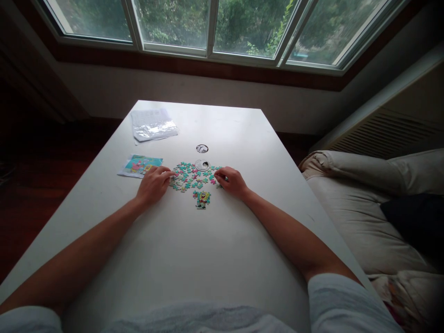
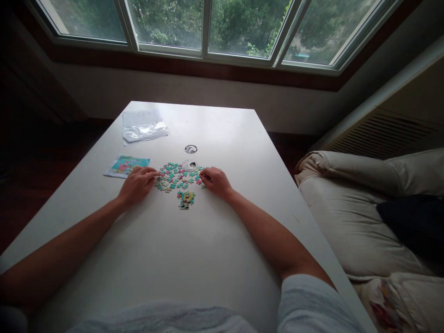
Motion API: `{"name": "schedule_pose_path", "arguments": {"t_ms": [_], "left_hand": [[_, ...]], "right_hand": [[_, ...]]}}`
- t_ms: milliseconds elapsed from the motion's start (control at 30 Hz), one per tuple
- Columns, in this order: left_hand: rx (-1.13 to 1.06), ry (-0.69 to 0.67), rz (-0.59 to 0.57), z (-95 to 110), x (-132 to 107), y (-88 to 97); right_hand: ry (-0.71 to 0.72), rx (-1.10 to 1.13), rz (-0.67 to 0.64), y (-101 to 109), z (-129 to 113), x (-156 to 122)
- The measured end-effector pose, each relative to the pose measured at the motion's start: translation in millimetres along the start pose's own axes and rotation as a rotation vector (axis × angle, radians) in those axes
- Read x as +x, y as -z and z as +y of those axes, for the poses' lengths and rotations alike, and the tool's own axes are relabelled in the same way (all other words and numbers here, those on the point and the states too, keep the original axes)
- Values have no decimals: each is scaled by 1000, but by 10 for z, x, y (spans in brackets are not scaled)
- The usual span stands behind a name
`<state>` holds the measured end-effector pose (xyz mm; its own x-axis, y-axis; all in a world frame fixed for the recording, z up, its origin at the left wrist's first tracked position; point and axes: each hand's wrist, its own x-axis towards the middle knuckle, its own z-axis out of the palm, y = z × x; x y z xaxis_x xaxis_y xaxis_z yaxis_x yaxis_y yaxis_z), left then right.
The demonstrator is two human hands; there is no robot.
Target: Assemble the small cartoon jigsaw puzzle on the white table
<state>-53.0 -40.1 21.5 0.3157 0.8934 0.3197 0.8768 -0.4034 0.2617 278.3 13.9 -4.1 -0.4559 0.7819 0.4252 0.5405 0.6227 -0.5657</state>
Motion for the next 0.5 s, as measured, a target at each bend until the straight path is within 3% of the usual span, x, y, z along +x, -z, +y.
{"name": "schedule_pose_path", "arguments": {"t_ms": [100,500], "left_hand": [[1,10,-19,-94,19,-23],[15,61,4,-72,1,-27]], "right_hand": [[-4,4,-5,0,-1,-3],[5,-1,-1,18,-16,7]]}}
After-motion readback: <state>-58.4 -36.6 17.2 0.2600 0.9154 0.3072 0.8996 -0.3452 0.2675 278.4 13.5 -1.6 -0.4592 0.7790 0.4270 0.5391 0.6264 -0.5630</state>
